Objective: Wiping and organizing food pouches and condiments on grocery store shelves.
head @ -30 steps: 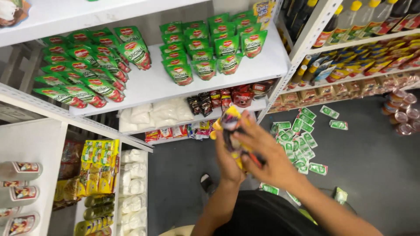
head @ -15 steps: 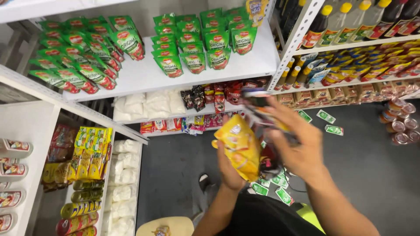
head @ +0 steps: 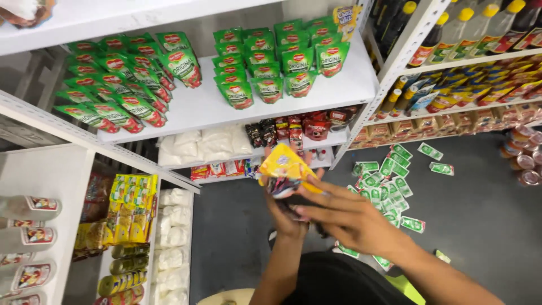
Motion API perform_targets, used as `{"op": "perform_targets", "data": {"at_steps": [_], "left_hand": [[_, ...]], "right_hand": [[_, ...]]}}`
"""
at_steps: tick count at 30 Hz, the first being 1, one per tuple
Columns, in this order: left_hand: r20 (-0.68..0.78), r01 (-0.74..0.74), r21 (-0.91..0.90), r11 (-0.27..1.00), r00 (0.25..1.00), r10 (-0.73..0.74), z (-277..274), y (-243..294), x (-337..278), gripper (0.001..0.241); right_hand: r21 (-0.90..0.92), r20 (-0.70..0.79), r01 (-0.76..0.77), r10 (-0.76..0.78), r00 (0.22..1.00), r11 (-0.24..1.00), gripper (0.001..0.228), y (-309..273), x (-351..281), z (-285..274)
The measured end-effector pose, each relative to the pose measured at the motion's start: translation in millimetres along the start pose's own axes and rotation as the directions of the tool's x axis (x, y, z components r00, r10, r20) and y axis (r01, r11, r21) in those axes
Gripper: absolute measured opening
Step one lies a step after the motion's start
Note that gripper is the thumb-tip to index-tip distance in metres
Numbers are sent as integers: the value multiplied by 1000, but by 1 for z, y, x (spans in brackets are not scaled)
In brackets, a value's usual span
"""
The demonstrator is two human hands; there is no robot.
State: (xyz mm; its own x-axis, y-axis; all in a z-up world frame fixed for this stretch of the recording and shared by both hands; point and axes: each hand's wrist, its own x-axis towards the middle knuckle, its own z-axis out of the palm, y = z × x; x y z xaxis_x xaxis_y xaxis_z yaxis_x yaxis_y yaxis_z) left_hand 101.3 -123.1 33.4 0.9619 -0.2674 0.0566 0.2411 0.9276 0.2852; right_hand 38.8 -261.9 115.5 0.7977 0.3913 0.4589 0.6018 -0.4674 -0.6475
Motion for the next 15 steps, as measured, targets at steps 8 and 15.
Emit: {"op": "perform_targets", "data": {"at_steps": [8,15], "left_hand": [[123,104,23,994,987,-106,-7,28,17,53],[242,112,-199,974,968,-62,19,90,49,71]], "right_hand": [[-228,-185,-116,74,980,967,45,-9,74,28],[-351,-175,-77,15,984,933,47,-28,82,76]]}}
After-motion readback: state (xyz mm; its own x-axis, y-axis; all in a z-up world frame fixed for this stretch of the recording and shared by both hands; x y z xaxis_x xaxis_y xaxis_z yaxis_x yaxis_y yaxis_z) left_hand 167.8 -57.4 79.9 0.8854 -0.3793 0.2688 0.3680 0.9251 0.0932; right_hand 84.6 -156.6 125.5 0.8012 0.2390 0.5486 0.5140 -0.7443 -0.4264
